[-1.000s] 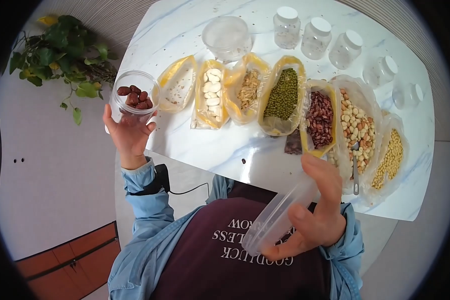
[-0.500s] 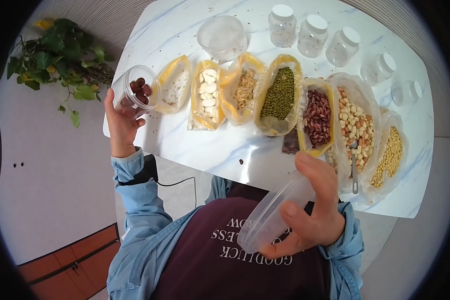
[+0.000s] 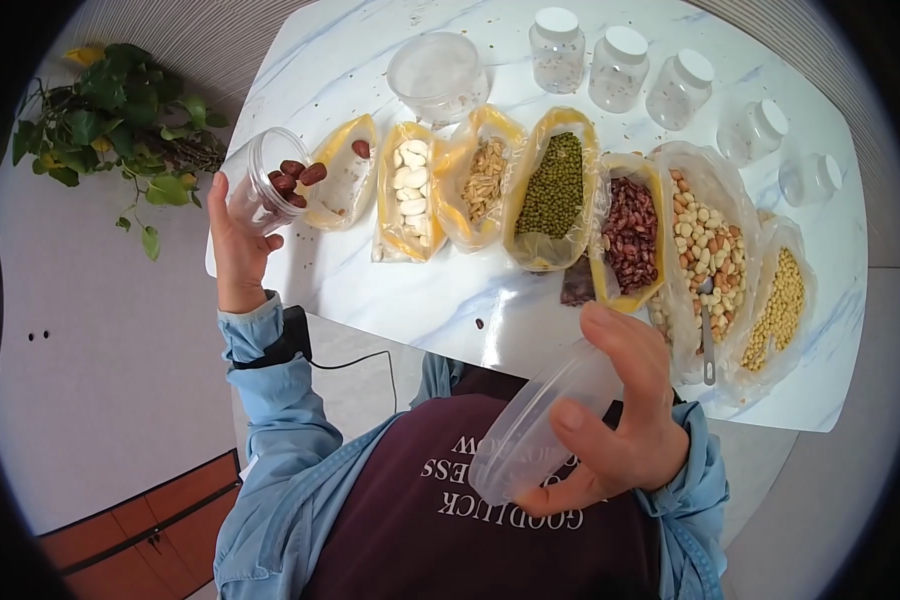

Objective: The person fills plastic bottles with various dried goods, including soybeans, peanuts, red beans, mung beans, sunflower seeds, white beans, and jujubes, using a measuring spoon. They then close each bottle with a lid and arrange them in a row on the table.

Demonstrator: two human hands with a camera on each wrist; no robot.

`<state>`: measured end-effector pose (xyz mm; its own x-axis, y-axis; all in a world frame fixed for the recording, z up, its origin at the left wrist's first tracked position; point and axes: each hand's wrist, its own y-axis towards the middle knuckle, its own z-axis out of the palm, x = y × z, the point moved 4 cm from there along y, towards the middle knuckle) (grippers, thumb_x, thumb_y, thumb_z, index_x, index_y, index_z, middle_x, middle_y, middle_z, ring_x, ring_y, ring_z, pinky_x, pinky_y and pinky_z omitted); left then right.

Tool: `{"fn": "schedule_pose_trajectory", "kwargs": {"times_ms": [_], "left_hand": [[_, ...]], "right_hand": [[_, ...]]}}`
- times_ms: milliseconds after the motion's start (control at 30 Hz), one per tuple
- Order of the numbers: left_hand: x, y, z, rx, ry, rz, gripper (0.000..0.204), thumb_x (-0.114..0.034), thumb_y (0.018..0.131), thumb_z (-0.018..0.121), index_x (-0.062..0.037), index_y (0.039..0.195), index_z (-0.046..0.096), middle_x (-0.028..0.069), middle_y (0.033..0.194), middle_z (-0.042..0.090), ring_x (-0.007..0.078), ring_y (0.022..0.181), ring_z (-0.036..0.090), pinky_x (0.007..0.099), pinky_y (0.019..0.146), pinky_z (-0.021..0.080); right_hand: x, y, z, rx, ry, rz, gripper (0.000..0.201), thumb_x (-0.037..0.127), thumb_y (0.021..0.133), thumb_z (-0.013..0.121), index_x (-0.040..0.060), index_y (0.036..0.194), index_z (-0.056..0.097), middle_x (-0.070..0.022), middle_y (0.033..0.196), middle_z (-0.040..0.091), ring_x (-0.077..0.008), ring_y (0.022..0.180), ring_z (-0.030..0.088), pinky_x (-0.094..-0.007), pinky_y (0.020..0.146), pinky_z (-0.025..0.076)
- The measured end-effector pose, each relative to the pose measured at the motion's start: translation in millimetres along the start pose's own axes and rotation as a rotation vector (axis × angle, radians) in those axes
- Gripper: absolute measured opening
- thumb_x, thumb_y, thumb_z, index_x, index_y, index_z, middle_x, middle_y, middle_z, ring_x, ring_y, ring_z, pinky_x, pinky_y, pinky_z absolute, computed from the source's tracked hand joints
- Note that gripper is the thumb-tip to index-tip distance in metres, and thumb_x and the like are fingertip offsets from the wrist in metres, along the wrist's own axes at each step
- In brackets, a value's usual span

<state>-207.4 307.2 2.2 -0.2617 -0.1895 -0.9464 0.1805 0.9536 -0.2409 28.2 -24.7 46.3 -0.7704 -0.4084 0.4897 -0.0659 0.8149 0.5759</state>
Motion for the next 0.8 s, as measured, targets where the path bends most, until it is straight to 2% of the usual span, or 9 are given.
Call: {"fn": "schedule_pose_trajectory", "kwargs": {"times_ms": [100, 300, 400, 600, 800], "left_hand": [[-2, 2, 1, 0.0, 0.01, 0.022, 0.084, -0.074, 0.078, 0.04, -0.007, 0.128, 0.052, 0.0034, 0.096, 0.068, 0.0097, 0.084, 0.064, 0.0167, 0.047, 0.038], [-10, -3, 5, -0.011, 0.074, 0.064, 0.087, -0.072, 0.08, 0.043, -0.0045, 0.135, 0.044, 0.0094, 0.115, 0.061, 0.0133, 0.088, 0.065, 0.0165, 0.049, 0.037], [-13, -7, 11, -0.022, 0.107, 0.104, 0.086, -0.07, 0.08, 0.046, -0.0065, 0.138, 0.041, 0.0107, 0.124, 0.055, 0.0147, 0.089, 0.064, 0.0167, 0.05, 0.035], [-16, -7, 12, -0.001, 0.161, 0.082, 0.078, -0.067, 0.079, 0.051, -0.0124, 0.135, 0.048, 0.0058, 0.119, 0.055, 0.0124, 0.085, 0.059, 0.0214, 0.06, 0.034], [-18, -7, 15, -0.002, 0.185, 0.128, 0.078, -0.066, 0.079, 0.052, -0.0126, 0.136, 0.049, 0.0053, 0.12, 0.054, 0.0138, 0.091, 0.054, 0.0261, 0.068, 0.033]], "right_hand": [[0, 0, 0, 0.001, -0.003, 0.002, 0.104, 0.072, 0.069, 0.063, 0.0146, 0.145, 0.021, -0.0374, 0.131, 0.031, -0.0465, 0.117, 0.042, -0.0552, 0.094, 0.039], [0, 0, 1, -0.004, -0.003, 0.003, 0.104, 0.071, 0.068, 0.064, 0.0149, 0.145, 0.021, -0.037, 0.131, 0.031, -0.0465, 0.118, 0.042, -0.0551, 0.094, 0.039], [0, 1, 1, -0.001, 0.003, 0.001, 0.105, 0.071, 0.068, 0.064, 0.015, 0.145, 0.021, -0.0371, 0.131, 0.031, -0.0465, 0.118, 0.042, -0.0551, 0.094, 0.038], [0, 1, 0, 0.007, 0.004, 0.002, 0.105, 0.072, 0.068, 0.064, 0.0149, 0.145, 0.022, -0.0379, 0.131, 0.031, -0.0466, 0.118, 0.042, -0.0545, 0.096, 0.038], [-1, 0, 0, 0.01, 0.006, 0.001, 0.106, 0.071, 0.067, 0.066, 0.015, 0.145, 0.022, -0.0382, 0.131, 0.032, -0.0468, 0.118, 0.043, -0.0541, 0.095, 0.038]]}}
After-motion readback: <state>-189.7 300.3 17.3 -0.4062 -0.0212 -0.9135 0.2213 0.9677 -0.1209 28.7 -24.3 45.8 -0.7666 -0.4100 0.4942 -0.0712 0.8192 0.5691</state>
